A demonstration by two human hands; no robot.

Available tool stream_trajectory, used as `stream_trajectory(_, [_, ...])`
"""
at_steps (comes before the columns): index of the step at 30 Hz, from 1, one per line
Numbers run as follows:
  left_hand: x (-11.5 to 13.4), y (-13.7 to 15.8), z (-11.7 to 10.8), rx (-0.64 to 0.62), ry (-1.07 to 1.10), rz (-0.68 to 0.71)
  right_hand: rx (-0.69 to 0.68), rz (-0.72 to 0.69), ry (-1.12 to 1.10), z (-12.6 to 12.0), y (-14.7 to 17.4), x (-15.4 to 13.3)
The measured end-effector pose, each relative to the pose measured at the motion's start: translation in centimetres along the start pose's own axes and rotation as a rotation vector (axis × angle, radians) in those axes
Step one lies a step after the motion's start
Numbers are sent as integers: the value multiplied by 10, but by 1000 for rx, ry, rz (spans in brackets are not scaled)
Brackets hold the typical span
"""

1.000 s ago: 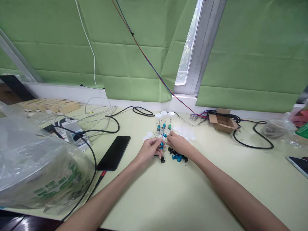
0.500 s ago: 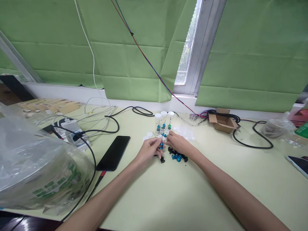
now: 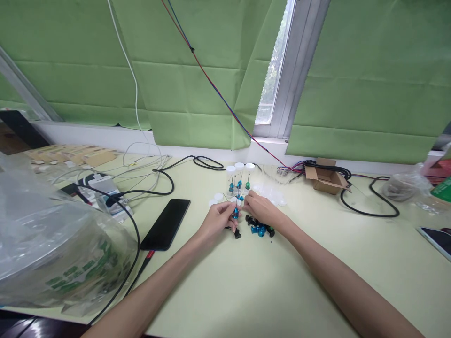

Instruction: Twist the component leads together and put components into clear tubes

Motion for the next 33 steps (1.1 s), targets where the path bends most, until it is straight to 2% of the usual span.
stream_trajectory(4, [1, 1, 0, 5, 5, -7, 87, -7, -153, -7, -1, 0])
stream_trajectory(10, [1, 3, 1, 29, 27, -22, 262, 13, -584, -21, -1, -2])
stream_trajectory(16, [-2, 5, 1, 52, 111, -63, 271, 77, -871, -19, -4, -2])
stream_trajectory(26, [-9, 3, 3, 72, 363, -132, 232, -29, -982, -25, -1, -22])
stream_trajectory(33, [-10, 3, 6, 60, 442, -170, 210, -39, -962, -24, -1, -27])
Point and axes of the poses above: each hand's wrist, its own y-axis away from the middle knuckle, its own z-axis out of the palm, x = y × z, the point moved 7 cm from there along -y, towards the middle knuckle, and after that the axes turned 1 degree about x, right-handed, at the moved point
